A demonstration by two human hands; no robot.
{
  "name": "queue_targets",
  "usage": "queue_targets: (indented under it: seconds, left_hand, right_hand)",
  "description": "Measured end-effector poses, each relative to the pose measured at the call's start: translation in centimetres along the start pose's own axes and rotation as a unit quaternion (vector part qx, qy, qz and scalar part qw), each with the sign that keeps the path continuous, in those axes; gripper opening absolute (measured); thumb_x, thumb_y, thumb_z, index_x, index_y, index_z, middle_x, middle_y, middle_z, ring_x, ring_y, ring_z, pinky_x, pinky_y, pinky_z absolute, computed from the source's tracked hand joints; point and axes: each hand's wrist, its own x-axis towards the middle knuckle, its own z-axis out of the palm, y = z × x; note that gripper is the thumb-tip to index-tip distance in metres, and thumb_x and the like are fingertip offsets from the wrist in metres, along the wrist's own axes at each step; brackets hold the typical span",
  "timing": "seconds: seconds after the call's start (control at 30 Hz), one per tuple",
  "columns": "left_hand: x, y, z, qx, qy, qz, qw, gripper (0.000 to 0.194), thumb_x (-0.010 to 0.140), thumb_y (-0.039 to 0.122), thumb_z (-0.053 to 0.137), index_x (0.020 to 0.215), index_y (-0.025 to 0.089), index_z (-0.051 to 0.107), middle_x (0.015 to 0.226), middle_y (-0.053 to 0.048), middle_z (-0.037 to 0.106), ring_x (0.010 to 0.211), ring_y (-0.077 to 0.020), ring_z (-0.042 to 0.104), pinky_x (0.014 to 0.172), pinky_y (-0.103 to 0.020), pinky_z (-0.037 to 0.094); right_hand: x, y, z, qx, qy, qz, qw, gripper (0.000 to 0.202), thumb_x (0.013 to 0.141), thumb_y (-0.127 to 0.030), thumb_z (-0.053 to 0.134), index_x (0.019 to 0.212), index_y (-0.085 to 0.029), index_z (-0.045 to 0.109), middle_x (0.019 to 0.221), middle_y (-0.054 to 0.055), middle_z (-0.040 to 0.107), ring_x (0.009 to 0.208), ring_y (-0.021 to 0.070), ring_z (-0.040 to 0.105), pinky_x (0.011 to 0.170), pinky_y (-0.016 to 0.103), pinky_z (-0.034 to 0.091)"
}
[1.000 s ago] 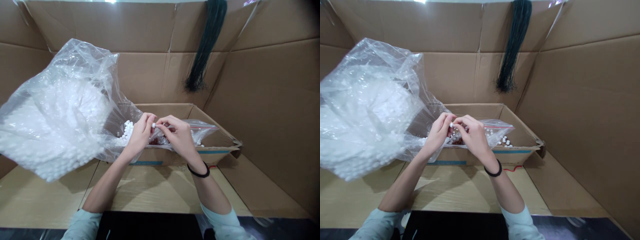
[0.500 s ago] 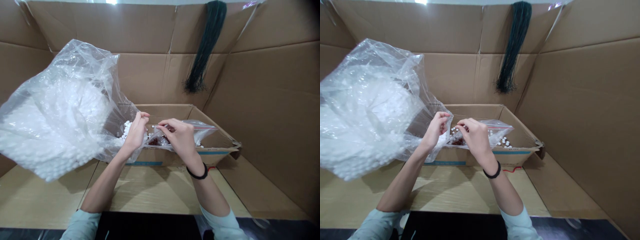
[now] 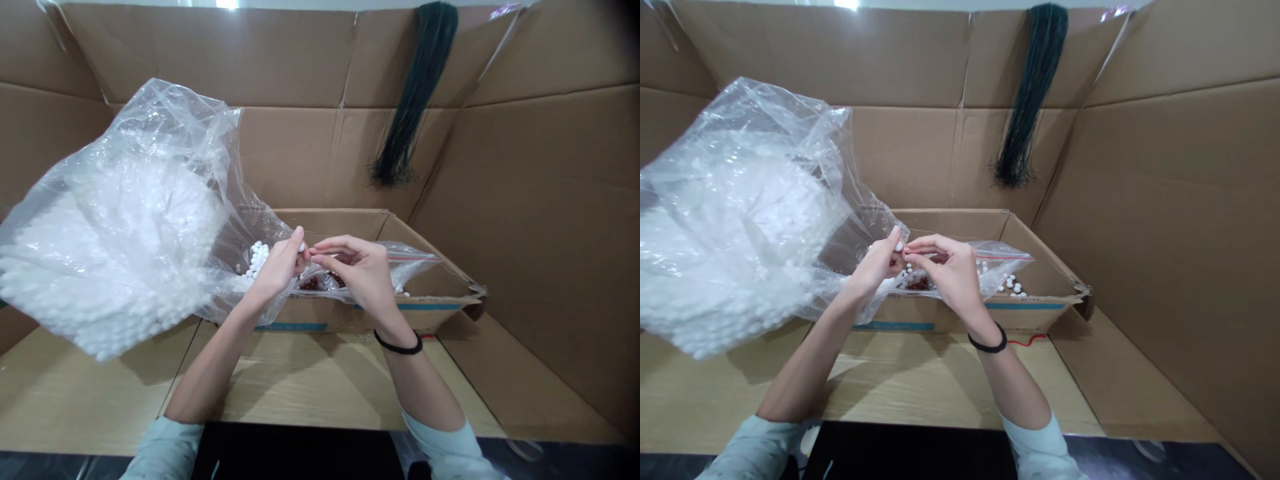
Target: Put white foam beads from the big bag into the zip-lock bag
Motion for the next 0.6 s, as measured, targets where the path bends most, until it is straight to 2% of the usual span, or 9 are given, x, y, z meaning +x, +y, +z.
queue_targets:
  seconds: [0.13, 0.3, 0.47, 0.6]
  left_hand:
    - [-0.2, -0.1, 0.3, 0.079, 0.021, 0.017, 0.996, 0.056, 0.086, 0.059, 0.03, 0.047, 0.019, 0.031, 0.041, 0.004, 0.028, 0.041, -0.0071, 0.028, 0.044, -0.023, 0.021]
    - [-0.8, 0.2, 0.4, 0.174, 0.016, 0.049, 0.983, 0.056, 0.088, 0.055, 0.024, 0.047, 0.018, 0.036, 0.045, 0.002, 0.038, 0.046, -0.0094, 0.035, 0.047, -0.025, 0.025]
    - [-1.2, 0.5, 0.5, 0.329, 0.059, 0.117, 0.935, 0.057, 0.092, 0.048, 0.019, 0.05, 0.018, 0.044, 0.05, -0.001, 0.047, 0.049, -0.0117, 0.04, 0.052, -0.026, 0.026]
    - [-1.2, 0.2, 0.7, 0.387, 0.087, 0.119, 0.91, 0.06, 0.093, 0.045, 0.015, 0.054, 0.018, 0.051, 0.052, -0.002, 0.051, 0.049, -0.0128, 0.043, 0.052, -0.026, 0.026]
  right_hand:
    - [0.0, 0.0, -0.1, -0.036, 0.009, 0.004, 0.999, 0.019, 0.062, -0.024, 0.077, 0.078, -0.017, 0.069, 0.072, 0.003, 0.073, 0.066, 0.0169, 0.068, 0.059, 0.027, 0.054]
    - [0.1, -0.1, -0.3, -0.028, -0.016, 0.009, 0.999, 0.021, 0.06, -0.028, 0.078, 0.075, -0.016, 0.068, 0.071, 0.004, 0.072, 0.065, 0.0173, 0.068, 0.055, 0.027, 0.053]
    - [0.1, 0.0, -0.1, -0.018, -0.013, 0.023, 0.999, 0.023, 0.058, -0.029, 0.079, 0.071, -0.015, 0.066, 0.068, 0.004, 0.071, 0.064, 0.0172, 0.068, 0.058, 0.028, 0.054]
    - [0.0, 0.5, 0.4, -0.02, 0.019, 0.004, 1.0, 0.014, 0.061, -0.019, 0.076, 0.07, -0.016, 0.065, 0.067, 0.002, 0.07, 0.063, 0.0148, 0.067, 0.06, 0.026, 0.054]
